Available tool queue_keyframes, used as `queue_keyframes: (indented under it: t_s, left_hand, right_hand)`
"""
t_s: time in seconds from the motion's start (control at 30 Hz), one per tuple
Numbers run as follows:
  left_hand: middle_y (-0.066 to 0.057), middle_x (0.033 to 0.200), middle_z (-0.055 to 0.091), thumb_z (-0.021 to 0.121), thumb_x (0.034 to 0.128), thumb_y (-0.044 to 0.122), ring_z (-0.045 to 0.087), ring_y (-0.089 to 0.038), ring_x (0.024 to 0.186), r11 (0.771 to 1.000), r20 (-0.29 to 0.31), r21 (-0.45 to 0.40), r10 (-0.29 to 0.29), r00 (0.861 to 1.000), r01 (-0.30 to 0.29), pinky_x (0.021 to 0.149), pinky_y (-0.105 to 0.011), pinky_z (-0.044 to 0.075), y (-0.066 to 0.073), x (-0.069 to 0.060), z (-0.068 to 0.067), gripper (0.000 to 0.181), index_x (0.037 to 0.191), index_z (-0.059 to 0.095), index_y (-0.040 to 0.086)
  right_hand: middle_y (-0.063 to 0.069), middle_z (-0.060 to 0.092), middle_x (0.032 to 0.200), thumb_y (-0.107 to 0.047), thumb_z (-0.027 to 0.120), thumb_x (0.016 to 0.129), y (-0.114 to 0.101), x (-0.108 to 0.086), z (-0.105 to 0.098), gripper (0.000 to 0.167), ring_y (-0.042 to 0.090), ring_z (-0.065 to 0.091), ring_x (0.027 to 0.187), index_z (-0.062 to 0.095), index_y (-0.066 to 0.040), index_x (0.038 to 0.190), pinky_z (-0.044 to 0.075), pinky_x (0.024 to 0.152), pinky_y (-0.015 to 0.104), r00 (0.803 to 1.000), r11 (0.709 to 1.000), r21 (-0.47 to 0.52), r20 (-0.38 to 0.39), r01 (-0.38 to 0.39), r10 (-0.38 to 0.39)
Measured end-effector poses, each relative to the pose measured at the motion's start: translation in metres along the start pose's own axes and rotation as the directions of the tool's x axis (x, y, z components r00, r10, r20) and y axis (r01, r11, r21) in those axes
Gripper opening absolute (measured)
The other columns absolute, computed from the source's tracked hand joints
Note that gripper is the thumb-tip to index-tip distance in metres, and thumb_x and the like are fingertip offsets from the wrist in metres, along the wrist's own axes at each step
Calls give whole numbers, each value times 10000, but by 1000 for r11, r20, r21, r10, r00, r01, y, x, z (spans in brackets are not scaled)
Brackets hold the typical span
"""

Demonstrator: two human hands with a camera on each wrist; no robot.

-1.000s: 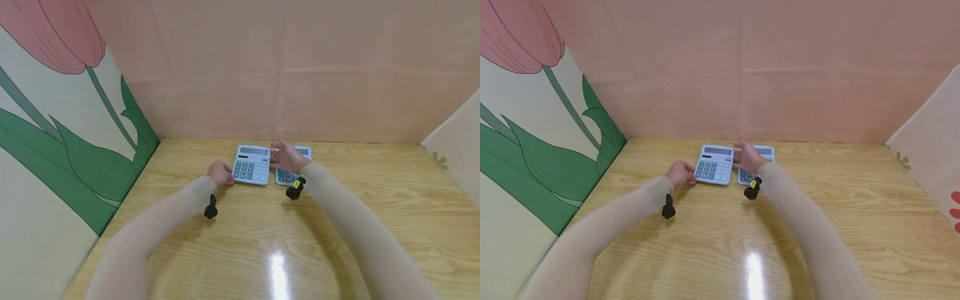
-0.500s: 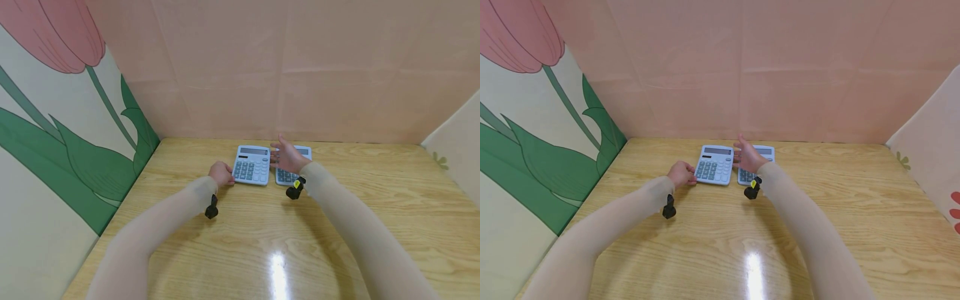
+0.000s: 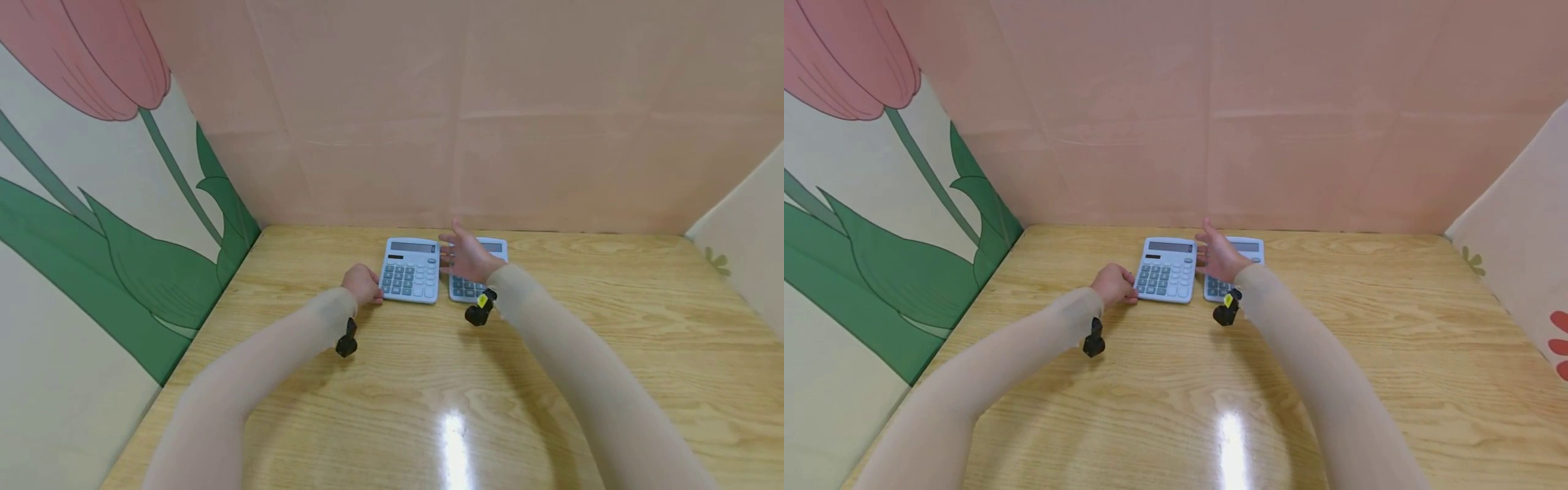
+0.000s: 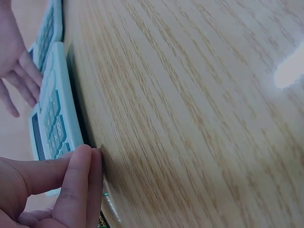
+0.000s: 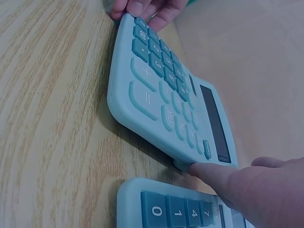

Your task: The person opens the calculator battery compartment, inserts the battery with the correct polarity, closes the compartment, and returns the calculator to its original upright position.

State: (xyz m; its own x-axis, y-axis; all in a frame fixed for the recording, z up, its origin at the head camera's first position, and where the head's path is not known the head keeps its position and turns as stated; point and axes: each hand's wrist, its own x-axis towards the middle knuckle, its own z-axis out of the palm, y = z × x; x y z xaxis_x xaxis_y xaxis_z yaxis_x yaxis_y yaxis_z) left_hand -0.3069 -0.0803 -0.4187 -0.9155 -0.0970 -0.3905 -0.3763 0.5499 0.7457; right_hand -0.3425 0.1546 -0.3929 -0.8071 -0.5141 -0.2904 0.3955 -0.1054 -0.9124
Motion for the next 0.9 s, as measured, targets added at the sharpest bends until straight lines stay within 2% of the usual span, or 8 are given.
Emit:
queue_keyframes:
  t_s: [0.13, 0.27, 0.47, 0.9]
  left_hand:
    - [-163, 939, 638, 704, 758, -174, 716, -201, 678, 1000, 3, 17, -18, 1000, 18, 623, -249, 609, 1, 3, 0, 319, 1041, 605, -64]
    - [-165, 899, 639, 709, 740, -182, 704, -194, 632, 999, 7, 50, -7, 1000, 6, 567, -238, 596, 2, 4, 0, 310, 1008, 600, -72]
    - [-137, 932, 648, 722, 775, -125, 701, -163, 672, 996, 4, 95, -4, 1000, 3, 625, -230, 603, 2, -1, 0, 286, 1030, 621, -44]
    - [-100, 834, 613, 737, 773, -93, 669, -130, 596, 979, 0, 191, 71, 997, -70, 546, -197, 576, 2, -7, -1, 234, 952, 599, -31]
  right_hand:
    - [141, -229, 1588, -640, 145, 979, 0, 1, 0, 812, 335, -176, 1471, -122, -113, 1537, -28, 1223, 517, 1000, 1000, -1, 3, -1, 1]
    - [156, -238, 1581, -642, 145, 978, 1, 1, 1, 819, 347, -182, 1467, -131, -107, 1533, -41, 1220, 519, 1000, 1000, -1, 10, 5, -5]
    - [149, -248, 1579, -648, 154, 974, 1, 0, 1, 823, 346, -197, 1462, -133, -117, 1534, -52, 1217, 521, 1000, 1000, 5, 11, 2, -2]
    - [147, -249, 1580, -666, 151, 965, 2, -1, 0, 842, 345, -197, 1463, -146, -118, 1531, -50, 1215, 527, 999, 1000, -16, 31, 9, -8]
